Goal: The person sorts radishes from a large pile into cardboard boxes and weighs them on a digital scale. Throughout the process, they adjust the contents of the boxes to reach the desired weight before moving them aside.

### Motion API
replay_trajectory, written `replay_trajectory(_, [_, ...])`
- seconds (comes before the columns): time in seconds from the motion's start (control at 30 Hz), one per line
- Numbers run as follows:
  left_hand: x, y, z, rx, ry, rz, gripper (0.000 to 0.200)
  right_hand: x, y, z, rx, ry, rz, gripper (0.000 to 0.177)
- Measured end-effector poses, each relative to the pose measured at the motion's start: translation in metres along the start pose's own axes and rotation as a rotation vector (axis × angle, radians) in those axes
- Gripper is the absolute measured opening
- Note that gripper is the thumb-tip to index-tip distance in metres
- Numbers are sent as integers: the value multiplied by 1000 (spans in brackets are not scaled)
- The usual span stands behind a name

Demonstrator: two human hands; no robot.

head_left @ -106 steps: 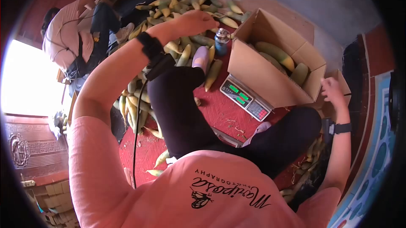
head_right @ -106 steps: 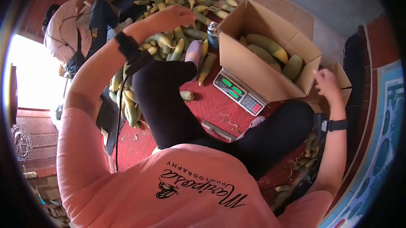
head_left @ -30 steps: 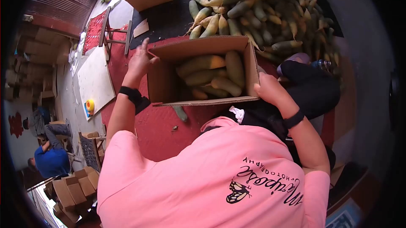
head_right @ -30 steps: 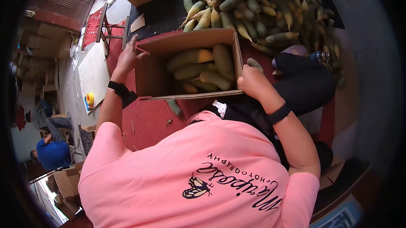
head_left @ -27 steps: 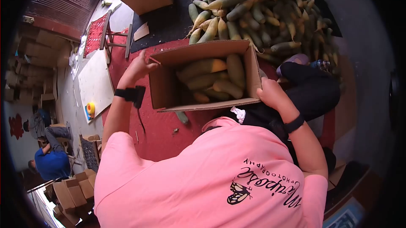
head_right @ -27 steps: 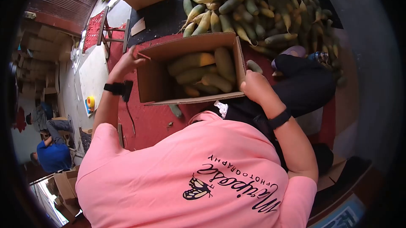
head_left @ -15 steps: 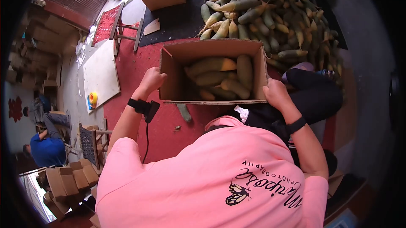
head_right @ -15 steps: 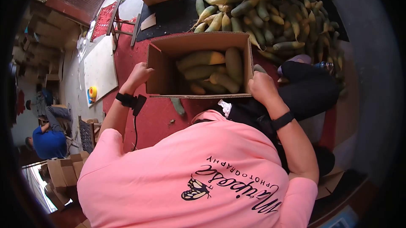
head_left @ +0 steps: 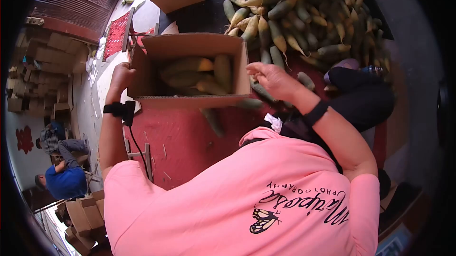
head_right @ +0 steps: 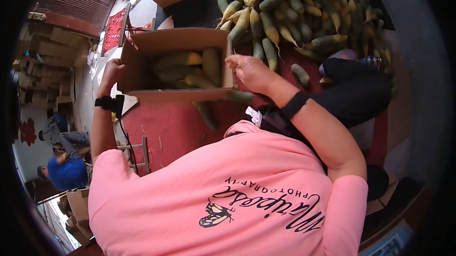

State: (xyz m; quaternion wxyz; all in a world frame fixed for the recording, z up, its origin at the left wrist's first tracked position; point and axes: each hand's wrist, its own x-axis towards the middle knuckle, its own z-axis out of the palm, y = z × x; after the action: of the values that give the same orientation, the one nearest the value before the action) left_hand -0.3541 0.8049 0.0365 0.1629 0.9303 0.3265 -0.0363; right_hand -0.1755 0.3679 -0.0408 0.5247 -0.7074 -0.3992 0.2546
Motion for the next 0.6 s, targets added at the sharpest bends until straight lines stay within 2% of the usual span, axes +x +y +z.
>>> replay_trajectory(0.07, [22, -32, 23, 296, 259, 88, 27, -12, -24, -22, -173, -28, -2, 26])
replay_trajectory(0.1, [32, -38, 27, 288, 256, 108, 27, -24, -25, -33, -273, -34, -12, 25])
replay_trajectory(0.17, [40, -61, 36, 367, 150, -226, 29, -48, -37, -55, -360, -20, 53, 24])
replay_trajectory(0.2, [47, -92, 45, 366, 137, -226, 29, -58, -39, -65, -362, 24, 89, 24])
replay_trajectory(0.27, [65, -162, 68, 432, 58, -399, 34, -69, -53, -82, -361, 114, 170, 23])
replay_trajectory(0.3, [58, -180, 77, 433, 49, -410, 34, -73, -63, -88, -352, 154, 219, 22])
replay_trajectory(0.37, [39, -185, 81, 215, 37, -288, 49, -77, -72, -96, -339, 177, 226, 22])
replay_trajectory(0.4, [35, -182, 92, 239, 40, -351, 62, -79, -71, -97, -324, 215, 247, 22])
replay_trajectory(0.47, [25, -160, 123, 574, 247, -153, 64, -83, -67, -98, -297, 241, 264, 22])
replay_trajectory(0.5, [13, -113, 124, 459, 250, -41, 58, -83, -66, -99, -292, 253, 266, 22])
replay_trajectory(0.53, [0, -64, 118, 506, 157, 447, 49, -84, -67, -98, -293, 251, 264, 22])
replay_trajectory(0.57, [-20, 11, 106, -134, -61, 222, 43, -86, -69, -98, -293, 246, 273, 22])
replay_trajectory(0.6, [-30, 40, 112, 18, -26, 255, 45, -88, -69, -98, -292, 243, 285, 22])
